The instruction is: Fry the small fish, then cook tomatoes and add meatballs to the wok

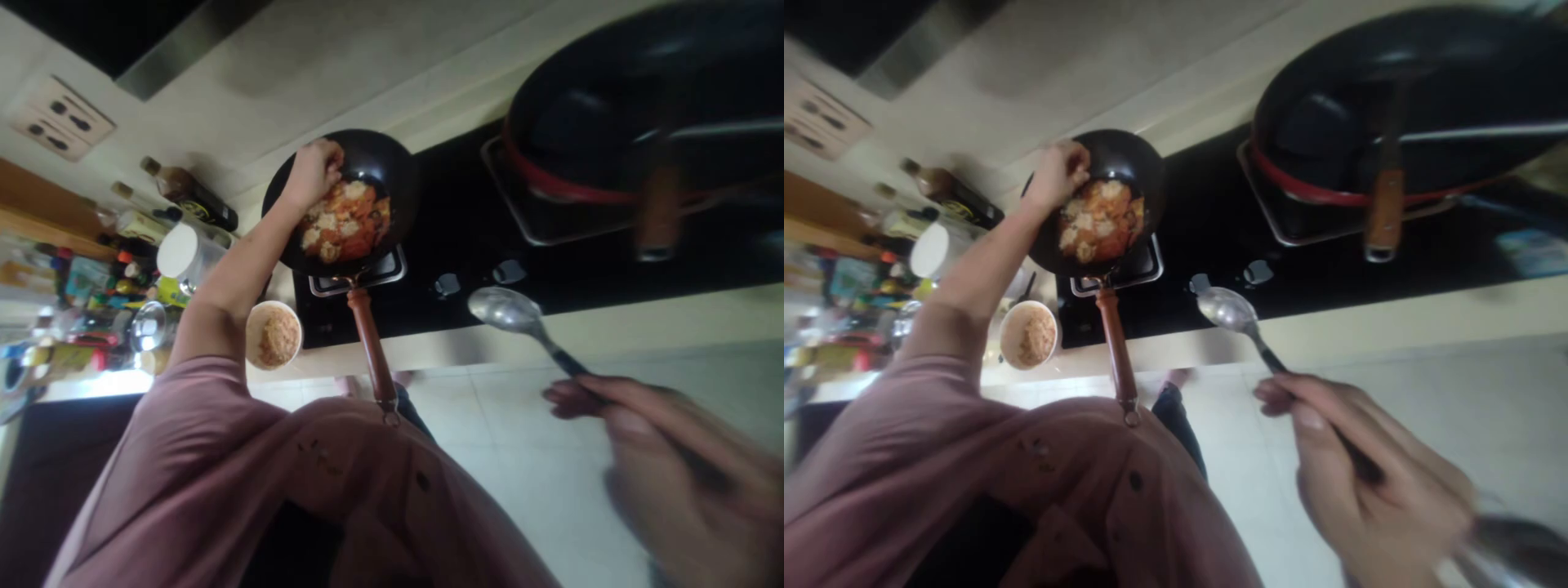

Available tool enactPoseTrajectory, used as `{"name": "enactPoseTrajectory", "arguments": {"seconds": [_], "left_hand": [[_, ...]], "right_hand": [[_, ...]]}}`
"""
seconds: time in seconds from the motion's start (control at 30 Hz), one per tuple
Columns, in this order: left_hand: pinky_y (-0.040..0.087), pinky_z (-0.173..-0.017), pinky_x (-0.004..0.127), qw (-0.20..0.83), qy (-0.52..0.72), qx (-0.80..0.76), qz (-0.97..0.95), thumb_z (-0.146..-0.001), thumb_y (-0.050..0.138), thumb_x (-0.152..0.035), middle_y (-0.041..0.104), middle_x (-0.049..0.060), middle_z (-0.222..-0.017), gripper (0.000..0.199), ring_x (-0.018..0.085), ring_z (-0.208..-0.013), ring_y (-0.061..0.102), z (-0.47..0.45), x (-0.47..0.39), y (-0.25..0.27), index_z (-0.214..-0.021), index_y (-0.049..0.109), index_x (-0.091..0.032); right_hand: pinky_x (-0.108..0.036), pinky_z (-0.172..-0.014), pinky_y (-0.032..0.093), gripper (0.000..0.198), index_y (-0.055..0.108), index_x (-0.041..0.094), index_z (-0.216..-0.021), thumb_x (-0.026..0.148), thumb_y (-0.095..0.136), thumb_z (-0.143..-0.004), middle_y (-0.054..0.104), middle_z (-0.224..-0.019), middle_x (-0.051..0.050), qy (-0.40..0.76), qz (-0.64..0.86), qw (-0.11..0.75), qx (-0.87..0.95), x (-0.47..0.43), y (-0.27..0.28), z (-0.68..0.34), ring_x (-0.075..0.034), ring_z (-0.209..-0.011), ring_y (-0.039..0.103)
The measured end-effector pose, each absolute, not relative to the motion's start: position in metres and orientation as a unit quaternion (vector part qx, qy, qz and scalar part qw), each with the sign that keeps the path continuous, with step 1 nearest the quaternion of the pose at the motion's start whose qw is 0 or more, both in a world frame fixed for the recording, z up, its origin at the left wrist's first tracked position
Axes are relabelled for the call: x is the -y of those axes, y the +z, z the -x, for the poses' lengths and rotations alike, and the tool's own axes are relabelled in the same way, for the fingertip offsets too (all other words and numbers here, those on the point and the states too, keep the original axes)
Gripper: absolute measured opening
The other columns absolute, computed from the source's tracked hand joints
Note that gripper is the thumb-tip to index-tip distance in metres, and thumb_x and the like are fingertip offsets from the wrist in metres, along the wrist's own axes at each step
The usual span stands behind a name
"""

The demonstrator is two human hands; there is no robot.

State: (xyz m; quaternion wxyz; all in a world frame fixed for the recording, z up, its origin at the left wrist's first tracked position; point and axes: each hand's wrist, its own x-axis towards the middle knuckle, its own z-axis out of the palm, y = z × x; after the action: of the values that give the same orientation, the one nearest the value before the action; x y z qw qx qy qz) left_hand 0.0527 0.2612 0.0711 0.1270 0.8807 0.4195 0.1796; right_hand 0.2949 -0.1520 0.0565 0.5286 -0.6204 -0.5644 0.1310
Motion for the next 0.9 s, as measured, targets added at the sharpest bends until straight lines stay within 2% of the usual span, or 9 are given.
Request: {"name": "enactPoseTrajectory", "arguments": {"seconds": [0.13, 0.23, 0.37, 0.47, 0.67, 0.8, 0.9], "left_hand": [[0.043, -0.075, 0.024, 0.293, 0.243, -0.488, -0.786, -0.078, 0.062, 0.000, 0.059, -0.004, -0.071, 0.012, 0.009, -0.073, 0.057, -0.003, -0.182, 0.092, -0.083, 0.063, -0.011], [0.045, -0.064, 0.024, 0.372, 0.274, -0.517, -0.721, -0.080, 0.063, 0.000, 0.059, -0.005, -0.065, 0.016, 0.008, -0.061, 0.054, 0.043, -0.115, 0.087, -0.078, 0.062, -0.016], [0.045, -0.068, 0.026, 0.315, 0.249, -0.574, -0.713, -0.077, 0.063, -0.001, 0.064, -0.003, -0.068, 0.015, 0.011, -0.065, 0.055, 0.109, -0.046, 0.056, -0.076, 0.067, -0.015], [0.045, -0.071, 0.027, 0.258, 0.244, -0.599, -0.718, -0.077, 0.065, -0.006, 0.066, -0.001, -0.074, 0.010, 0.012, -0.069, 0.055, 0.151, -0.013, 0.024, -0.075, 0.070, -0.014], [0.049, -0.064, 0.026, 0.294, 0.280, -0.568, -0.716, -0.078, 0.069, -0.013, 0.065, 0.001, -0.081, 0.004, 0.010, -0.066, 0.055, 0.190, 0.032, -0.023, -0.080, 0.068, -0.015], [0.052, -0.063, 0.026, 0.304, 0.321, -0.518, -0.732, -0.079, 0.076, -0.023, 0.062, 0.003, -0.087, 0.015, 0.011, -0.066, 0.060, 0.195, 0.052, -0.034, -0.087, 0.065, -0.015], [0.053, -0.065, 0.027, 0.285, 0.321, -0.496, -0.755, -0.083, 0.076, -0.031, 0.062, 0.005, -0.092, 0.022, 0.012, -0.069, 0.062, 0.196, 0.060, -0.037, -0.092, 0.064, -0.015]], "right_hand": [[-0.030, -0.055, 0.057, 0.024, 0.076, 0.031, -0.100, 0.014, 0.067, -0.087, 0.074, -0.075, -0.001, 0.218, 0.549, 0.560, 0.580, 0.129, 0.077, -0.253, -0.017, -0.059, 0.068], [-0.030, -0.063, 0.056, 0.024, 0.072, 0.028, -0.102, 0.011, 0.066, -0.086, 0.074, -0.082, -0.001, 0.288, 0.492, 0.534, 0.624, 0.112, 0.085, -0.207, -0.016, -0.066, 0.069], [-0.026, -0.068, 0.054, 0.014, 0.069, 0.022, -0.101, 0.016, 0.059, -0.094, 0.073, -0.084, -0.002, 0.329, 0.450, 0.461, 0.691, 0.089, 0.070, -0.129, -0.013, -0.071, 0.069], [-0.028, -0.071, 0.054, 0.020, 0.069, 0.019, -0.105, 0.020, 0.051, -0.097, 0.073, -0.087, -0.005, 0.290, 0.455, 0.380, 0.752, 0.071, 0.039, -0.082, -0.017, -0.076, 0.069], [-0.031, -0.070, 0.049, 0.029, 0.069, 0.018, -0.109, 0.021, 0.044, -0.097, 0.069, -0.090, -0.009, 0.183, 0.482, 0.202, 0.832, 0.045, -0.001, -0.057, -0.021, -0.082, 0.065], [-0.029, -0.067, 0.048, 0.025, 0.070, 0.019, -0.105, 0.021, 0.046, -0.096, 0.069, -0.087, -0.007, 0.171, 0.457, 0.152, 0.860, 0.048, 0.008, -0.061, -0.019, -0.077, 0.065], [-0.027, -0.068, 0.050, 0.023, 0.069, 0.020, -0.101, 0.020, 0.046, -0.098, 0.070, -0.087, -0.006, 0.206, 0.422, 0.149, 0.870, 0.058, 0.020, -0.062, -0.017, -0.077, 0.066]]}}
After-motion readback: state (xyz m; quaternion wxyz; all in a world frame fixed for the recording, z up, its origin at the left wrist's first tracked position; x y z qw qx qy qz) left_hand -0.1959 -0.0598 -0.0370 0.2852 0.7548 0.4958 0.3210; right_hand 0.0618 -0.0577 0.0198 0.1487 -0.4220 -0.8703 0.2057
